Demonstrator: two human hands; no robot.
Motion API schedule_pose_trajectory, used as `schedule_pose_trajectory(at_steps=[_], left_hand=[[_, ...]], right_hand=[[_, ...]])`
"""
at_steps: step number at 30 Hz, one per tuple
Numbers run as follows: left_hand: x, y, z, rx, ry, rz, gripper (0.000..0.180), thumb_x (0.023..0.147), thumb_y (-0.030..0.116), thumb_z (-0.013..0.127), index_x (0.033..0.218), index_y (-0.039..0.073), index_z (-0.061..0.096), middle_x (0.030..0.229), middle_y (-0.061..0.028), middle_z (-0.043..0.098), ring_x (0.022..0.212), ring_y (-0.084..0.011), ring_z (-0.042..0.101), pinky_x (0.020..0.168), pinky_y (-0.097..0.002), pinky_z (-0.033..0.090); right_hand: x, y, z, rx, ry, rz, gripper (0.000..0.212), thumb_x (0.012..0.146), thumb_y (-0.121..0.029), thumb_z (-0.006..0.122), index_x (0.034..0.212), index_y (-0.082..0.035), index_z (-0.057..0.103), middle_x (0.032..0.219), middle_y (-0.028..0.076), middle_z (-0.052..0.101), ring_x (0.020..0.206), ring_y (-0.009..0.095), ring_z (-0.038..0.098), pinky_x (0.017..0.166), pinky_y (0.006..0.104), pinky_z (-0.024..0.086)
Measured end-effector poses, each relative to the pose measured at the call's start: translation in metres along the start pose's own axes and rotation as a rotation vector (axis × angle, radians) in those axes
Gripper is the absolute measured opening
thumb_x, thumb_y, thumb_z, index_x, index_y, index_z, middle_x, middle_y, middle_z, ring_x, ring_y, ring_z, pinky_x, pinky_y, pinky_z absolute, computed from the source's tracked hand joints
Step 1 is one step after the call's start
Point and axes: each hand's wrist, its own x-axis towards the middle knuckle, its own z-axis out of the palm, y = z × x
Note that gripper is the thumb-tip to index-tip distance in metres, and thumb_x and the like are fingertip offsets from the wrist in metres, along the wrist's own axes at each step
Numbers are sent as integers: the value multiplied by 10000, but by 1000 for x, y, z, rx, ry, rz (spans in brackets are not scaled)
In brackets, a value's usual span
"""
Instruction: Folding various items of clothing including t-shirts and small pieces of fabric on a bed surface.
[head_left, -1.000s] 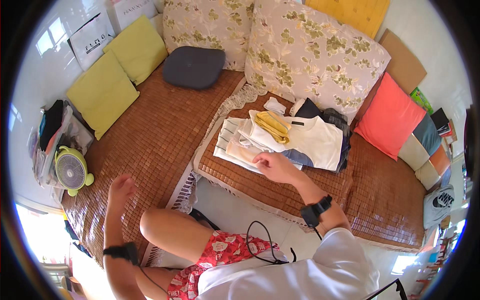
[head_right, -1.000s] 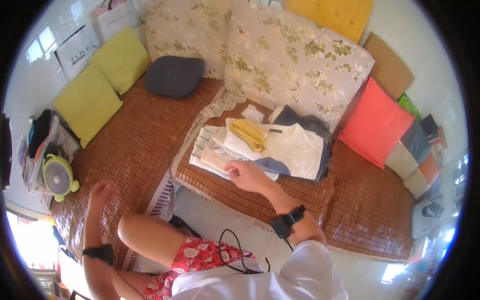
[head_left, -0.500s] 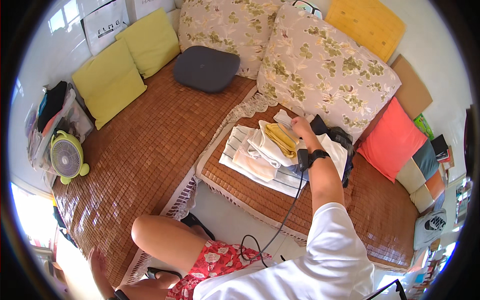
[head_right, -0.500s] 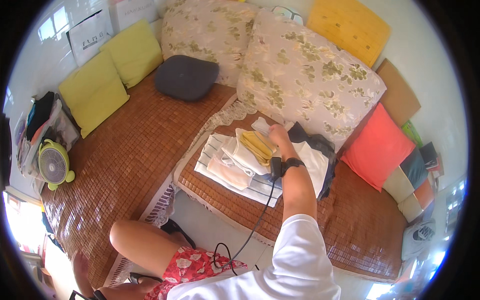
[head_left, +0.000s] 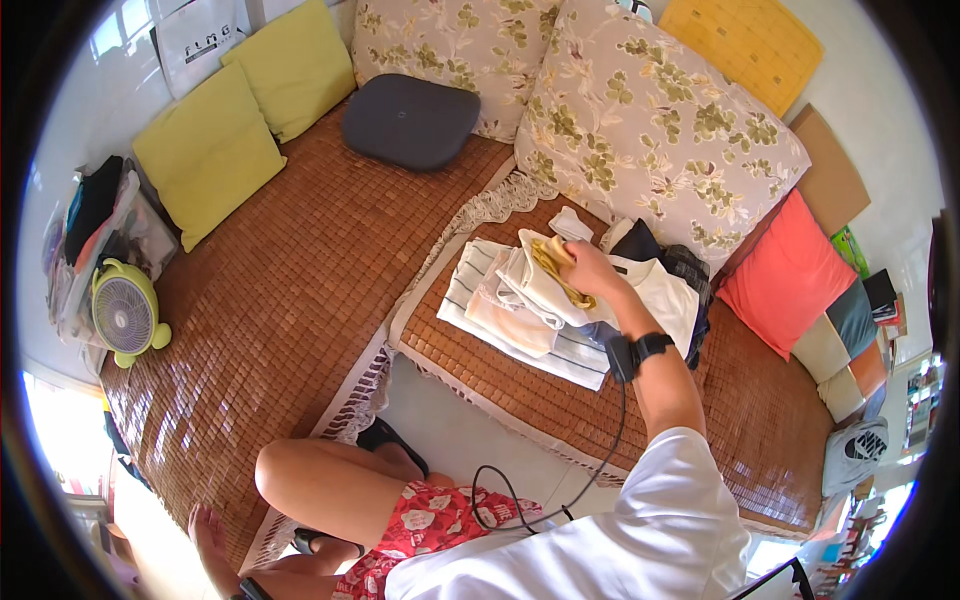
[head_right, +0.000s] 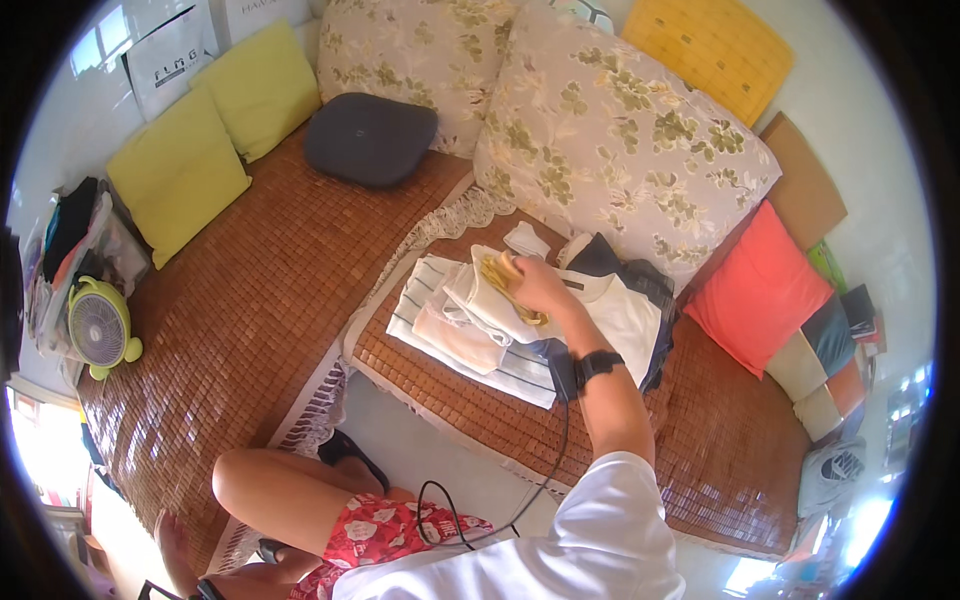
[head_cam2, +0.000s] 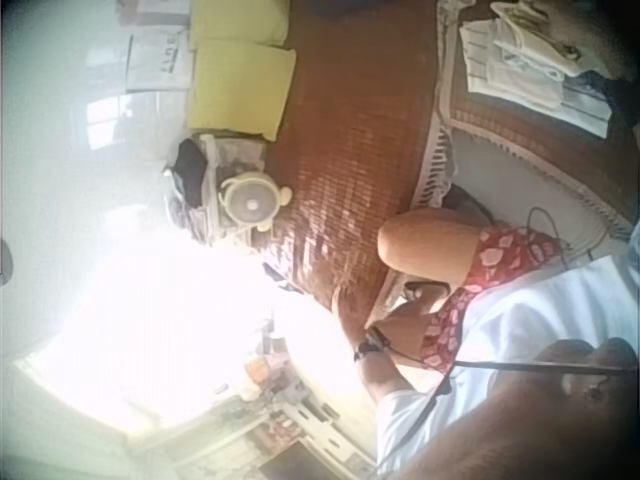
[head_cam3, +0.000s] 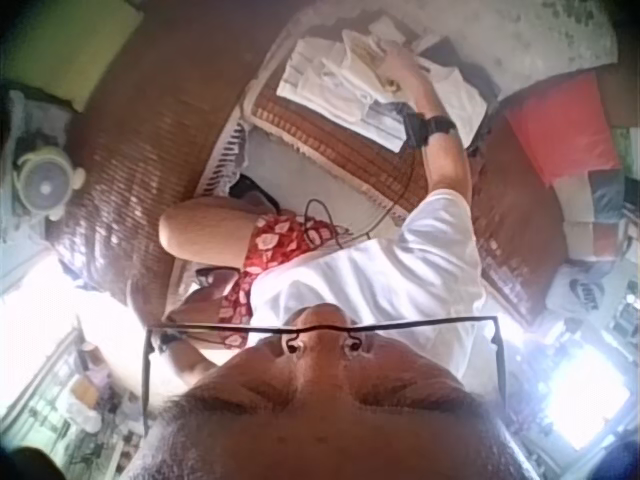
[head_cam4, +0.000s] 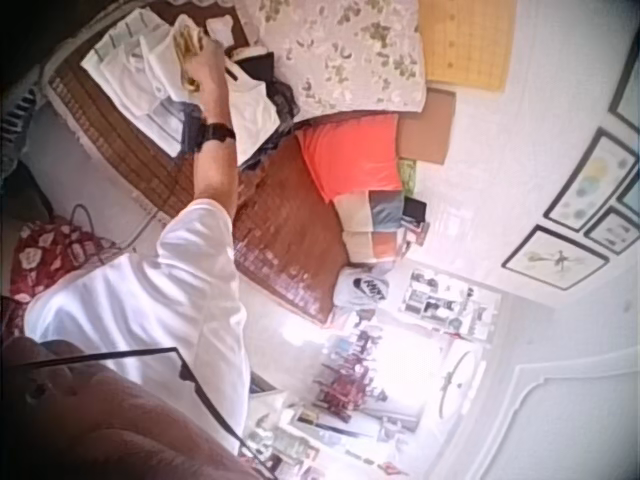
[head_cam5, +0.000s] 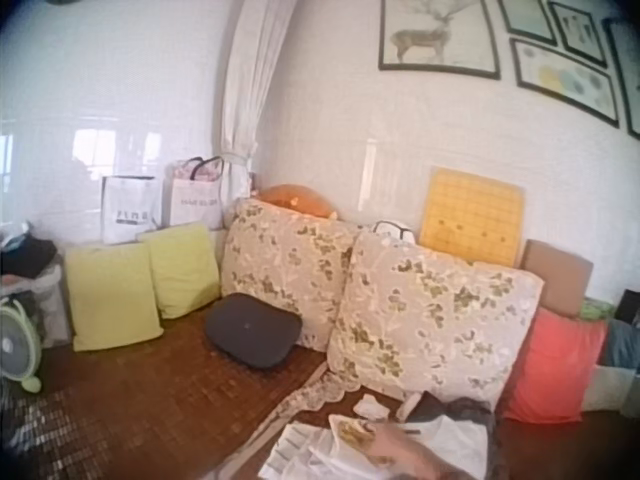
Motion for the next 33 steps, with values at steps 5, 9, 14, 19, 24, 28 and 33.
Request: schedule_pose_trajectory(at_steps=[5, 9, 14, 19, 24, 28, 33], left_hand=[[-4, 5, 26, 98, -127, 31, 174, 944, 226, 622, 1102, 159, 592, 808, 45, 604, 582, -53, 542, 453, -194, 433], [-13, 8, 48, 137, -72, 76, 161, 953, 220, 610, 1091, 142, 584, 768, 42, 584, 575, -55, 539, 455, -199, 438], [-10, 6, 44, 139, -189, 103, 151, 961, 215, 600, 1088, 135, 583, 768, 39, 575, 585, -55, 531, 473, -202, 442], [-1, 5, 47, 213, -223, 123, 165, 964, 219, 599, 1104, 135, 578, 777, 34, 572, 593, -54, 512, 482, -200, 429], [-3, -1, 47, 278, -205, 147, 160, 965, 232, 604, 1090, 134, 580, 766, 36, 566, 582, -44, 492, 459, -188, 383], [-3, 3, 59, 325, -194, 128, 154, 970, 231, 599, 1085, 132, 577, 761, 40, 563, 570, -34, 482, 452, -189, 374], [2, 5, 59, 317, -300, 154, 146, 977, 219, 585, 1092, 130, 583, 749, 50, 554, 555, -25, 464, 450, -186, 376]], right_hand=[[-32, -27, 11, -287, 52, -148, 545, 714, -170, 641, 1236, -38, 561, 1142, 229, 624, 1070, 369, 609, 919, 436, 494], [-23, -30, 13, -269, 3, -8, 502, 756, -167, 634, 1231, -30, 553, 1091, 216, 645, 1034, 370, 622, 872, 452, 503], [-33, -42, 14, -362, 56, 61, 386, 810, -77, 575, 1195, -55, 570, 1049, 164, 677, 995, 350, 644, 831, 465, 508], [-59, -39, 55, -276, 274, -133, 339, 874, -81, 494, 1202, -98, 581, 1082, 168, 663, 973, 352, 641, 836, 455, 514], [-62, -31, 55, -58, 406, -111, 436, 854, -77, 537, 1287, -121, 559, 1061, 205, 662, 960, 362, 656, 813, 448, 533], [-88, 33, -26, 481, 419, 247, 344, 905, -60, 627, 1244, -53, 569, 979, 54, 679, 833, 137, 642, 733, 310, 541], [-158, 32, -93, 269, 787, 35, 290, 909, -36, 574, 1198, -12, 588, 992, 99, 691, 848, 176, 653, 754, 315, 528]])
